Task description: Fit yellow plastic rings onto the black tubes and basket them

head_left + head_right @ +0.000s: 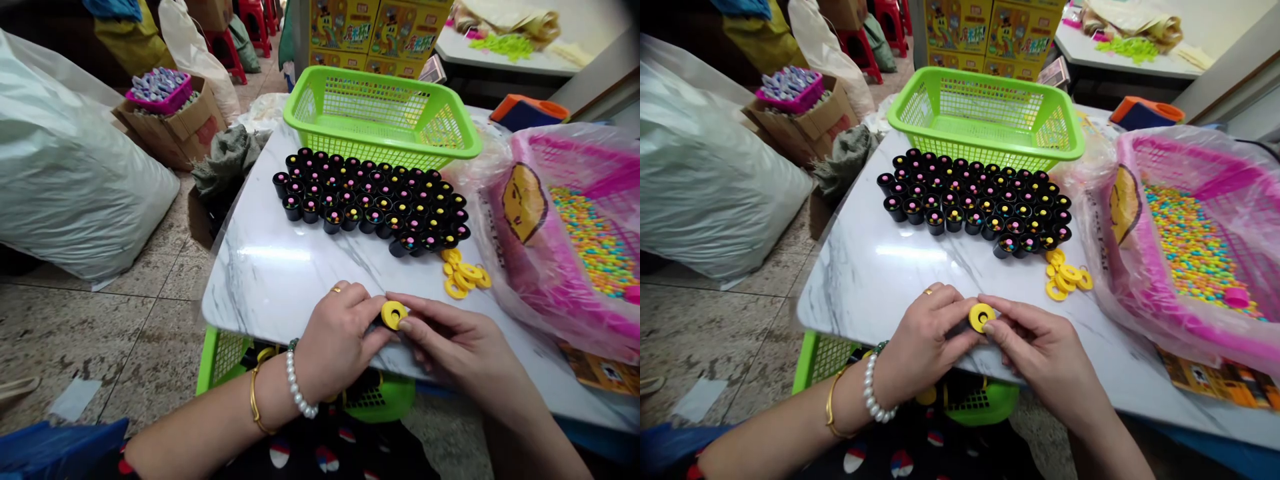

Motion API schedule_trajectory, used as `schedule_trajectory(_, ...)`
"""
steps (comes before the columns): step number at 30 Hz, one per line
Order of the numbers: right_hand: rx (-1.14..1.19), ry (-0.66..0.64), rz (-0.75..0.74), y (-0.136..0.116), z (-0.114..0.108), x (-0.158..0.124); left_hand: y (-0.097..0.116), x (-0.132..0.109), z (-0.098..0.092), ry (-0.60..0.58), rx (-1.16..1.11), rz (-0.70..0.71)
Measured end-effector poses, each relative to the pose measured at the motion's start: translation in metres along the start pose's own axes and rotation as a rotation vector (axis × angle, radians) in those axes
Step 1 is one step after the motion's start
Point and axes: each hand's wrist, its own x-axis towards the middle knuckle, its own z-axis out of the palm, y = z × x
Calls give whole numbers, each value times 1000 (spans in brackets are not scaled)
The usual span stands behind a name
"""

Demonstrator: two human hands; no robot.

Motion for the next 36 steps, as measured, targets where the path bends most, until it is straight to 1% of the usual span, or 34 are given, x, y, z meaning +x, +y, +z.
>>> schedule_trajectory(8, 12, -55, 6, -9, -3, 4, -1, 1, 1, -4, 12, 10)
schedule_trajectory(10, 7, -79, -15, -9, -4, 6, 0, 1, -2, -14, 5, 7)
schedule_trajectory(12, 8, -115, -17, -8, -5, 9, 2, 2, -9, -53, -11, -11)
schedule_trajectory(14, 30, -152, -6, -6, -5, 11, 7, 4, -18, -140, -84, -63)
schedule_trajectory(16, 61, -188, -6, -5, -5, 12, 11, 8, -27, -243, -218, -158)
schedule_trajectory(17, 78, -206, -8, -5, -5, 13, 13, 10, -29, -277, -282, -212)
schedule_trajectory(18, 95, -221, -8, -6, -4, 13, 14, 13, -30, -293, -333, -268)
schedule_trajectory(20, 125, -236, 7, -6, -3, 13, 15, 17, -28, -281, -387, -364)
schedule_trajectory(22, 142, -221, 31, -6, -2, 13, 14, 22, -23, -259, -409, -412)
schedule_trajectory(23, 149, -209, 39, -6, -2, 13, 13, 23, -21, -255, -411, -413)
schedule_trajectory(27, 232, -161, 40, -3, 1, 12, 11, 26, -15, -223, -332, -328)
schedule_trajectory(31, 281, -168, 37, -4, 7, 14, 11, 15, -15, -162, -292, -283)
schedule_trajectory(34, 288, -132, -1, -5, 10, 15, 8, 6, -11, -88, -267, -133)
schedule_trajectory(36, 299, -122, -34, -2, 8, 11, 6, 1, -9, -55, -200, -37)
